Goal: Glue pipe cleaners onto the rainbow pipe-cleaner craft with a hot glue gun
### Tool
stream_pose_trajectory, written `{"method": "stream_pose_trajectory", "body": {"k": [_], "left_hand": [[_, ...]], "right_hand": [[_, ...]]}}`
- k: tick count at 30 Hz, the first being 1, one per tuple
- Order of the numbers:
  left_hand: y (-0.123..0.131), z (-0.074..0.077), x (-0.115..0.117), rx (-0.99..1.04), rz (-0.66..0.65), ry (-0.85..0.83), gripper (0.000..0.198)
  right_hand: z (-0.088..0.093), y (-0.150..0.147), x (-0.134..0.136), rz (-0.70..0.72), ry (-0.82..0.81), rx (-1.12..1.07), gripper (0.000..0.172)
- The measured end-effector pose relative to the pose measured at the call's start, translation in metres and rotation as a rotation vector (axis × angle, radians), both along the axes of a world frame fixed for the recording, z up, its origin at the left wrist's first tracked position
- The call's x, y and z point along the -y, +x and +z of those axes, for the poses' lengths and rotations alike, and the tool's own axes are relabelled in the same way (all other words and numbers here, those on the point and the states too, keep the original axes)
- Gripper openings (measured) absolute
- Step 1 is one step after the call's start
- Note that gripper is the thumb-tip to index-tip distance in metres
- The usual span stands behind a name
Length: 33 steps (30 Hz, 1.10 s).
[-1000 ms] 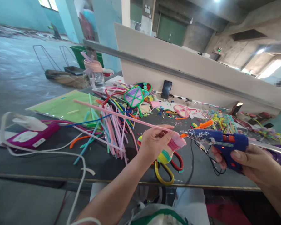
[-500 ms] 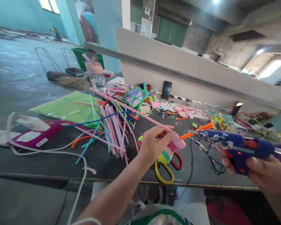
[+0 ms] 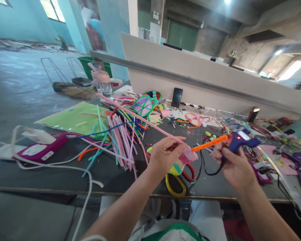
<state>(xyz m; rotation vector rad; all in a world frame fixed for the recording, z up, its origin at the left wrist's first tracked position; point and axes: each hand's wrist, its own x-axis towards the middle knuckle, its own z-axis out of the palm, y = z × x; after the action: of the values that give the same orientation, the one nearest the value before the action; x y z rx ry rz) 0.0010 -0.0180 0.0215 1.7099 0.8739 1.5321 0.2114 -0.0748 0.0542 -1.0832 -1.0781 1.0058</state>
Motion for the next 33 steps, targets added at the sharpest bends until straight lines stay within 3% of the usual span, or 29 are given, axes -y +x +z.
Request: {"method": "stream_pose_trajectory", "body": {"k": [3,6,10,16,26,33], "left_hand": [[0.001,0.002,0.003,-0.033,0.012,0.014,0.014],[0.002,0.003,0.005,-0.048,0.012,0.022,0.012],[0.004,0.003,0.006,-0.058,0.017,0.057,0.01],[0.009,0.001,0.008,-0.098,0.04,0.102,0.016],[0.011,0.003,0.011,-0.101,0.05,0.142,0.008],[0.012,0.003,0.012,-0.09,0.064,0.158,0.006]], "right_hand": [[-0.018,-0.026,-0.01,-0.113,0.006,-0.236,0.036],[-0.022,-0.043,-0.01,-0.016,0.002,-0.294,0.046],[-0.019,-0.051,-0.005,0.08,0.039,-0.266,0.052],[-0.02,-0.056,-0.005,0.054,0.083,-0.222,0.053],[-0.02,-0.057,-0.007,-0.021,0.054,-0.144,0.06],[-0.017,-0.061,-0.008,-0.033,0.065,-0.112,0.056]]}}
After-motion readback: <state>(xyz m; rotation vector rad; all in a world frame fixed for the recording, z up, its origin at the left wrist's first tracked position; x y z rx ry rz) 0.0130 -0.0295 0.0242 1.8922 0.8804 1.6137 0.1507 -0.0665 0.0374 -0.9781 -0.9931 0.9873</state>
